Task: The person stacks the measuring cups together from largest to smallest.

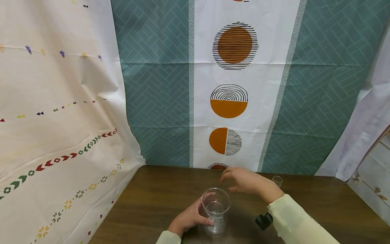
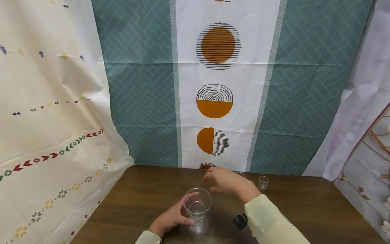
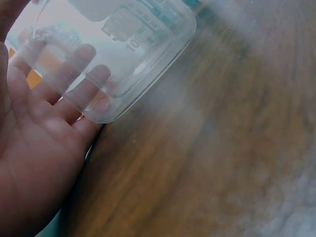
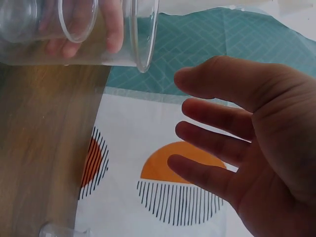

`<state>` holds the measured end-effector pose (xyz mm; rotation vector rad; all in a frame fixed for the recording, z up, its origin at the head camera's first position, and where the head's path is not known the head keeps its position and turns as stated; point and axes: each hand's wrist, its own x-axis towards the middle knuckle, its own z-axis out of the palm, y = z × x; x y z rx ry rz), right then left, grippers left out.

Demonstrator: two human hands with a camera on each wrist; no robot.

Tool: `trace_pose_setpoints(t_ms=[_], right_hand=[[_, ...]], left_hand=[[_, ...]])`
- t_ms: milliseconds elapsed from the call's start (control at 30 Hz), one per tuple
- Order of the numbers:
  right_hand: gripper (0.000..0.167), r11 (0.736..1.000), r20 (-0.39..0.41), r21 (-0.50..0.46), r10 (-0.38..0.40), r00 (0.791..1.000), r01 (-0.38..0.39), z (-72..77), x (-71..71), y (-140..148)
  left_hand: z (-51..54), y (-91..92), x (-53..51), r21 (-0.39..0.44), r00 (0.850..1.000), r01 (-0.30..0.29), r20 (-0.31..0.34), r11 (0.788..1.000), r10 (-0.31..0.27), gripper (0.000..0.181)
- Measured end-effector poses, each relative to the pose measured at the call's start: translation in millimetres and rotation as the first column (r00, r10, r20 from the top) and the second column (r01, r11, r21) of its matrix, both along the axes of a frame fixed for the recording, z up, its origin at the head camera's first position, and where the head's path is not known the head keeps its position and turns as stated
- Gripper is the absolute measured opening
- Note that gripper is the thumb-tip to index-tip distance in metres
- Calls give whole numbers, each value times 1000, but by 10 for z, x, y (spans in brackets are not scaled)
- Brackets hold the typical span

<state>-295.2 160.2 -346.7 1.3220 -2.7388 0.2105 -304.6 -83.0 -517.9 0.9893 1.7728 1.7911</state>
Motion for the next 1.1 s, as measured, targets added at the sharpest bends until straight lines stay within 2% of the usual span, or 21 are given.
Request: trace_pose_setpoints(t_ms=[767,1100], right_hand=[[29,995,76,-45,-85,994,88,-66,-69,147],[28,995,18,-51,-82,996,83,-115,-109,212]], left_hand=[[2,11,22,3,1000,-7,18,1000,7,87],[28,-2,27,-9,1000,-11,16,1000,11,88]])
